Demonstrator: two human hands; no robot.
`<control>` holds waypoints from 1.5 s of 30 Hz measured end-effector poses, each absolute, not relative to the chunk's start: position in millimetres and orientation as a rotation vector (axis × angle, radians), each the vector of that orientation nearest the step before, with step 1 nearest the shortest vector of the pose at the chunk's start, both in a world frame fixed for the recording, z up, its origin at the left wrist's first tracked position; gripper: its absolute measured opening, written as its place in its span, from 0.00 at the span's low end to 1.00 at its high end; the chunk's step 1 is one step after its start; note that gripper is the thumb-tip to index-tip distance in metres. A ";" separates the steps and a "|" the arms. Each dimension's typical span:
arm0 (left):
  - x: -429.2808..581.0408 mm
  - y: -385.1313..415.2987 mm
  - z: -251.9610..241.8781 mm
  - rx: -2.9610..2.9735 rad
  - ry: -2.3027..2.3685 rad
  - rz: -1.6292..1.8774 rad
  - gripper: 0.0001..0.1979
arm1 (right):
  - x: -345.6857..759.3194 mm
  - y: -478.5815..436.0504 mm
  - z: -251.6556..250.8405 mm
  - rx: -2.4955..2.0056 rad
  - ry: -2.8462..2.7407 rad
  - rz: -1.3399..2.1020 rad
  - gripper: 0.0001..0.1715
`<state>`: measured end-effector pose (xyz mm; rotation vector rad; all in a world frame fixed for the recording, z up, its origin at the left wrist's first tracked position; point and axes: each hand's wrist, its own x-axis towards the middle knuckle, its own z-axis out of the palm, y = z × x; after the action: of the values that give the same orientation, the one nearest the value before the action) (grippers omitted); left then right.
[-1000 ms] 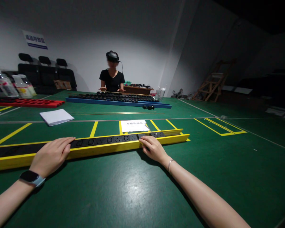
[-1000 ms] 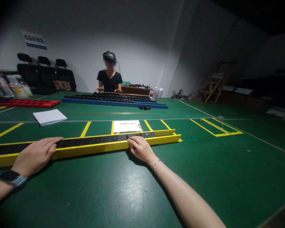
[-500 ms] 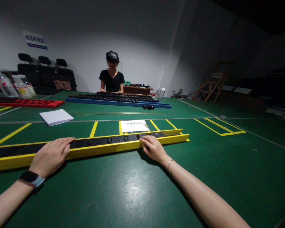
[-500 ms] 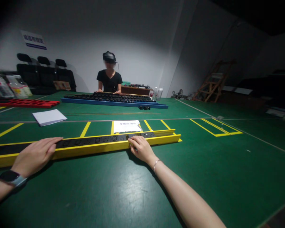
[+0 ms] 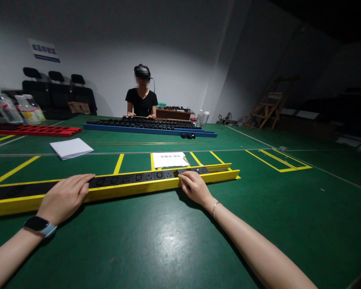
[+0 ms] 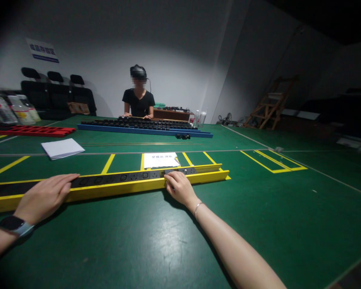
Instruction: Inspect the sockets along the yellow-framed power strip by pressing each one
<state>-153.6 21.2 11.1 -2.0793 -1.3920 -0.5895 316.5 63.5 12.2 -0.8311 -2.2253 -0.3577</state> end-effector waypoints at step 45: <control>-154.7 22.2 9.3 -2.062 -1.353 -0.572 0.25 | 315.9 61.9 11.0 -0.788 -2.263 -0.304 0.22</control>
<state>-154.7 22.2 9.3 -2.0618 -1.3527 -0.5721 315.9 61.9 11.0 -0.7883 -2.2632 -0.3037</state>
